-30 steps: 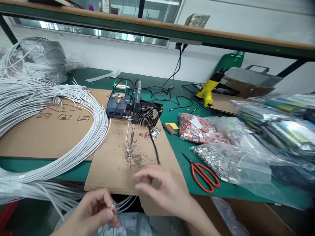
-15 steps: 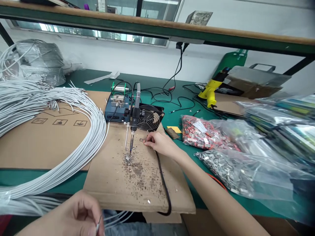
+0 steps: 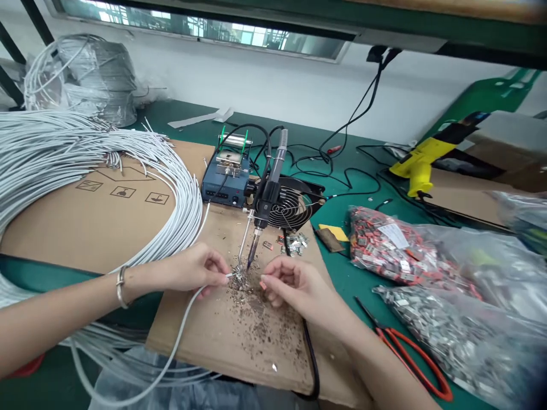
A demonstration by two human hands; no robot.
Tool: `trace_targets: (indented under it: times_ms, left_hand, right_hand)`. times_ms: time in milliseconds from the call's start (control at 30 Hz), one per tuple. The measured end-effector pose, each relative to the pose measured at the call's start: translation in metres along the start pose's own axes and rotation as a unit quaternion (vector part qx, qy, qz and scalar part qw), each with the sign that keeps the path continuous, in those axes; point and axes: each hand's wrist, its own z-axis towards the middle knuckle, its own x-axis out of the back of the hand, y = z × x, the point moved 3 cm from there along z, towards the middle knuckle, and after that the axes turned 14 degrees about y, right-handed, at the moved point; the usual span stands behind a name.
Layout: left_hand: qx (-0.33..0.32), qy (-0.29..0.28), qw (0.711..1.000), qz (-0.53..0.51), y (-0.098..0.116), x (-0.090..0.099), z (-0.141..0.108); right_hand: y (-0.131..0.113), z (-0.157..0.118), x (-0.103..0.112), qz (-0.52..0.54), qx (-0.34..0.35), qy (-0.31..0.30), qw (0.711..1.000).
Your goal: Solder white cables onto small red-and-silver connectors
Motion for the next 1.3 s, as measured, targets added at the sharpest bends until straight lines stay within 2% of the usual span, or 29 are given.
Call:
trace_targets:
  times_ms: [100, 200, 300, 400, 567, 1300]
  left_hand:
    - [0.003, -0.031, 0.999, -0.010, 0.000, -0.001, 0.007]
    - [-0.025, -0.059, 0.998, -0.025, -0.001, -0.003, 0.006]
    - [-0.043, -0.059, 0.997, -0.024, -0.001, -0.004, 0.004]
    - [-0.024, -0.045, 0.999, 0.004, -0.002, -0.007, 0.004]
    - [0.008, -0.040, 0.999, 0.015, 0.000, -0.010, 0.005]
    - [0.003, -0.030, 0.999, -0.013, 0.006, -0.012, 0.003]
  right_hand:
    - [0.008, -0.002, -0.014, 0.082, -0.059, -0.002, 0.995]
    - [0.013, -0.001, -0.019, 0.129, -0.100, -0.003, 0.987]
    - [0.015, -0.001, -0.020, 0.185, -0.148, -0.014, 0.971]
    - [0.017, -0.002, -0.022, 0.237, -0.180, -0.009, 0.955]
    - [0.017, -0.002, -0.023, 0.247, -0.176, 0.003, 0.953]
    - [0.015, -0.006, -0.020, 0.268, -0.148, 0.004, 0.952]
